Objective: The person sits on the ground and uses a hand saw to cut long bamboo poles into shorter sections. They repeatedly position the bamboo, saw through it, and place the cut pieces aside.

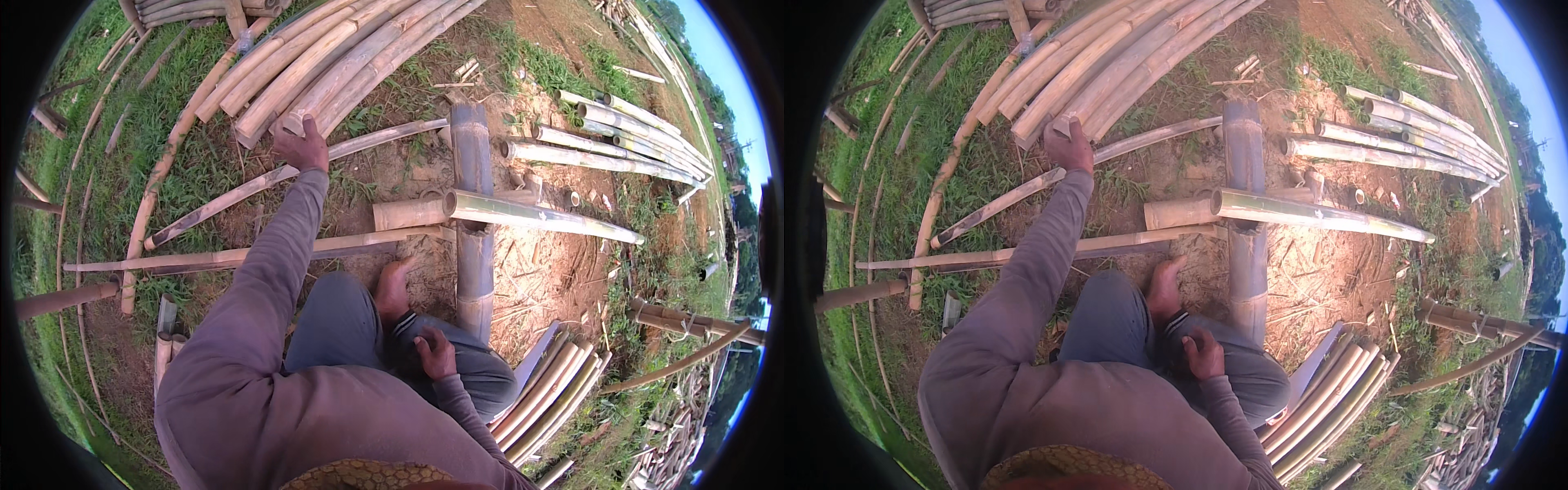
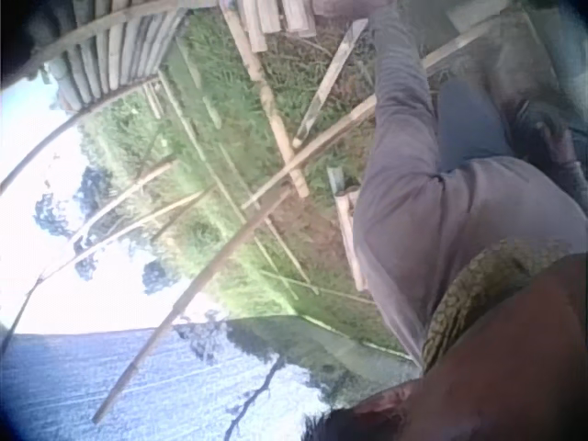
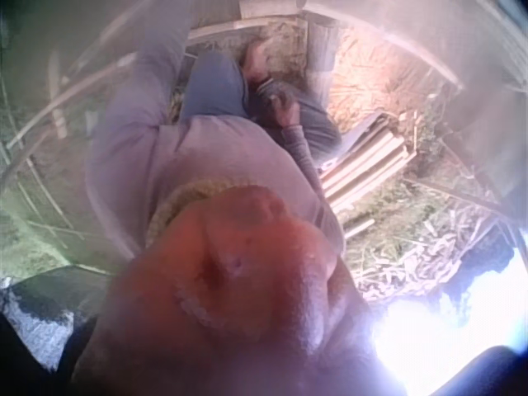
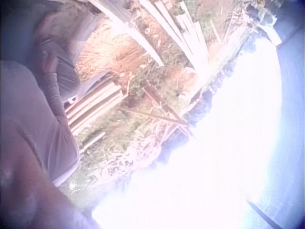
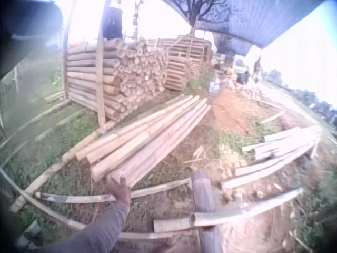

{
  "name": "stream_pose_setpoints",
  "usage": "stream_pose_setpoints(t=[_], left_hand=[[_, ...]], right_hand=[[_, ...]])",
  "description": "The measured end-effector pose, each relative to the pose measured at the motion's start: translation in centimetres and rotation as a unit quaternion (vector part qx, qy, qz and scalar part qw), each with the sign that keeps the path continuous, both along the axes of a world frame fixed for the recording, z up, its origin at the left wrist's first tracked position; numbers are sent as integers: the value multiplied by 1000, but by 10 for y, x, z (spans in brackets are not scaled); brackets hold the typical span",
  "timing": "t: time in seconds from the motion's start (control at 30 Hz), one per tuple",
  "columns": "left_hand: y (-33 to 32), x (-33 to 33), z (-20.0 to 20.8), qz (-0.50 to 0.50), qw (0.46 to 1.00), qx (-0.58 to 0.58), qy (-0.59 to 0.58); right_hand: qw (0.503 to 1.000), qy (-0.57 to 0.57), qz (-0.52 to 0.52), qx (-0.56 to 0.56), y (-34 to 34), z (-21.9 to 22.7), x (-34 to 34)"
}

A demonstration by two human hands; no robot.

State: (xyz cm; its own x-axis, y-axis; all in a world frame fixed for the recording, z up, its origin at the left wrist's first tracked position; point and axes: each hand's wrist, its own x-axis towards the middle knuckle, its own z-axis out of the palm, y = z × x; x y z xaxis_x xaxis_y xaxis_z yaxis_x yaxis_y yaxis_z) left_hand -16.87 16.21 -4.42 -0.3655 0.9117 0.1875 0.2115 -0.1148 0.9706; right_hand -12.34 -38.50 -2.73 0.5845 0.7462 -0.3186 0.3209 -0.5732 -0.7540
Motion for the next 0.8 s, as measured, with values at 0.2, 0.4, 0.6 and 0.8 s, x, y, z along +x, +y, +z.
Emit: stream_pose_setpoints(t=[0.2,0.4,0.6,0.8], left_hand=[[-181,107,59,-561,737,225,302],[-175,120,56,-617,614,86,485],[-112,-140,149,-485,647,120,576],[-23,-432,215,-128,594,71,791]], right_hand=[[999,-7,-20,-27,5,-1,-4],[999,-43,-19,-18,2,-12,2],[999,-31,-16,-42,3,-22,10],[992,-69,14,-102,22,-13,11]])
